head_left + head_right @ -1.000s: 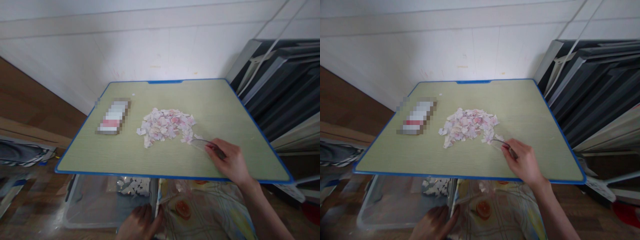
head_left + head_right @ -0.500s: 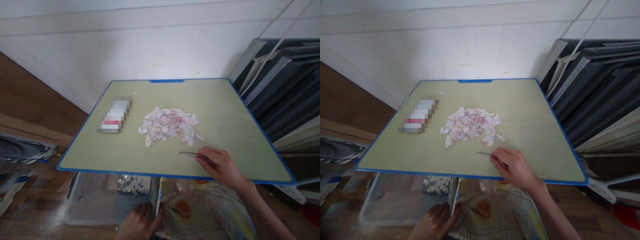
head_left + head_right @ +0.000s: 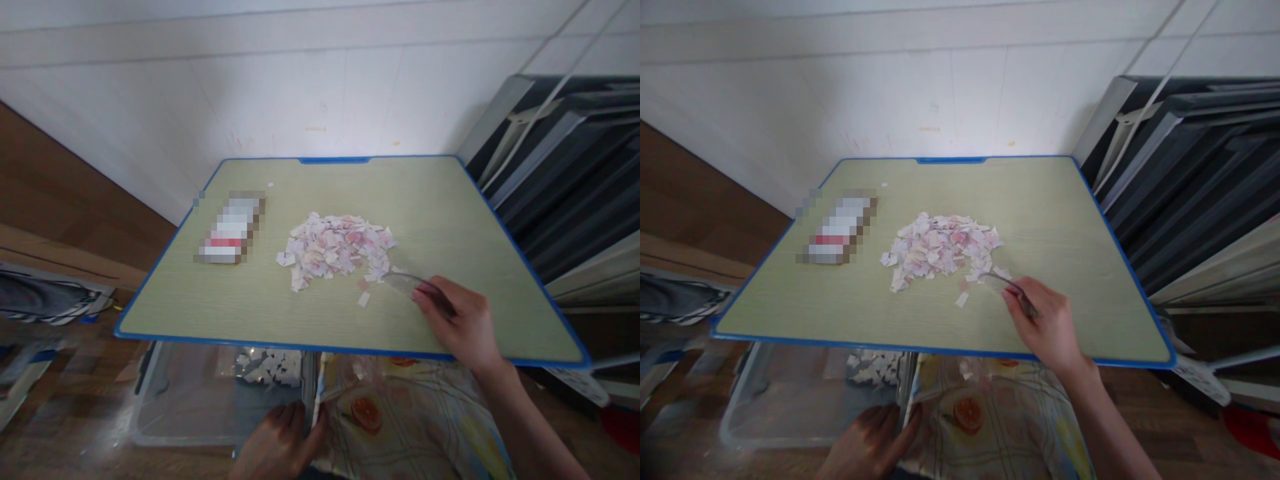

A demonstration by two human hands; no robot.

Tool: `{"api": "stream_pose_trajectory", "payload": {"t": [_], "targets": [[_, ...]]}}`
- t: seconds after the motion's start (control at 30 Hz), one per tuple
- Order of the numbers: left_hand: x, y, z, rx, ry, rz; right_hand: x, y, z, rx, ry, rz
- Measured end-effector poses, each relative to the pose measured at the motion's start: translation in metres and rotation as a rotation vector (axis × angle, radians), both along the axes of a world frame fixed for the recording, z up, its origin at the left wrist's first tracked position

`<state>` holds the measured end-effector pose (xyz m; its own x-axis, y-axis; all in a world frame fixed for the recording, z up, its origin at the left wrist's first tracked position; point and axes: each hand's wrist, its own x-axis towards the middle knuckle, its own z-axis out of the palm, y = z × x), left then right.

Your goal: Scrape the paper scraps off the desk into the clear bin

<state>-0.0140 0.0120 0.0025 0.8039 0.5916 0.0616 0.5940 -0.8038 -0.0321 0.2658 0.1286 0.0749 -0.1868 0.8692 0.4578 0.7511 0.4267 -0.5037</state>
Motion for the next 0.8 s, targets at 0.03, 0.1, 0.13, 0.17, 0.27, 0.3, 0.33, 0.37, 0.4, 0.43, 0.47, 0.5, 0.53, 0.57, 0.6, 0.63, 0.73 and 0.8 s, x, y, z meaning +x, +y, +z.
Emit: {"api": "stream_pose_trajectory", "payload": {"t": [0.03, 0.1, 0.13, 0.17, 0.27, 0.3, 0.33, 0.37, 0.4, 0.43, 0.47, 0.5, 0.53, 0.57, 0.6, 0.63, 0.73, 0.8], "targets": [[-0.0004, -0.0001, 0.0002, -0.001, -0.001, -0.003, 0.0004, 0.0002, -0.0001, 0.004, -0.002, -0.036], [-0.0008, -0.0002, 0.0007, 0.004, -0.008, -0.002, 0.0008, -0.0001, 0.0, -0.016, -0.038, 0.021], [-0.0009, -0.0002, 0.001, 0.006, -0.013, -0.002, 0.0008, -0.0005, 0.0001, -0.025, -0.054, 0.079], [-0.0009, -0.0002, 0.0013, 0.006, -0.016, -0.002, 0.0008, -0.0009, 0.0001, -0.033, -0.061, 0.125], [-0.0006, -0.0006, 0.0015, 0.006, -0.021, -0.003, 0.0011, -0.0003, -0.0007, -0.016, -0.016, 0.068], [-0.0005, -0.0008, 0.0013, 0.009, -0.02, -0.006, 0.0014, 0.0006, -0.0014, -0.001, 0.005, 0.009], [-0.0005, -0.0009, 0.0011, 0.011, -0.018, -0.008, 0.0016, 0.0017, -0.0021, 0.01, 0.018, -0.037], [-0.0006, -0.0009, 0.0007, 0.014, -0.018, -0.008, 0.0018, 0.0027, -0.0028, 0.022, 0.02, -0.058], [-0.0005, -0.0009, 0.0004, 0.017, -0.017, -0.008, 0.0019, 0.0034, -0.0033, 0.029, 0.012, -0.05], [-0.0005, -0.0008, 0.0001, 0.018, -0.015, -0.009, 0.0019, 0.0037, -0.0035, 0.028, -0.003, -0.019], [-0.0003, -0.0006, -0.0001, 0.016, -0.013, -0.009, 0.0018, 0.0036, -0.0034, 0.027, -0.013, 0.016], [-0.0001, -0.0005, -0.0002, 0.013, -0.012, -0.009, 0.0018, 0.003, -0.003, 0.029, -0.01, 0.038], [0.0002, -0.0004, -0.0001, 0.01, -0.012, -0.01, 0.0019, 0.0022, -0.0023, 0.03, 0.003, 0.04], [0.0004, -0.0004, 0.0, 0.008, -0.011, -0.009, 0.002, 0.0013, -0.0016, 0.031, 0.023, 0.019], [0.0006, -0.0004, 0.0001, 0.004, -0.01, -0.008, 0.0023, 0.0005, -0.0008, 0.032, 0.043, -0.015], [0.0007, -0.0004, 0.0002, 0.001, -0.012, -0.005, 0.0025, 0.0, -0.0002, 0.034, 0.056, -0.049], [0.0005, -0.0004, 0.0001, -0.005, -0.027, 0.002, 0.0029, 0.0002, 0.0006, 0.035, 0.038, -0.06], [0.0001, -0.0004, -0.0001, -0.012, -0.036, 0.002, 0.0027, 0.0013, 0.0001, 0.049, 0.014, -0.015]]}}
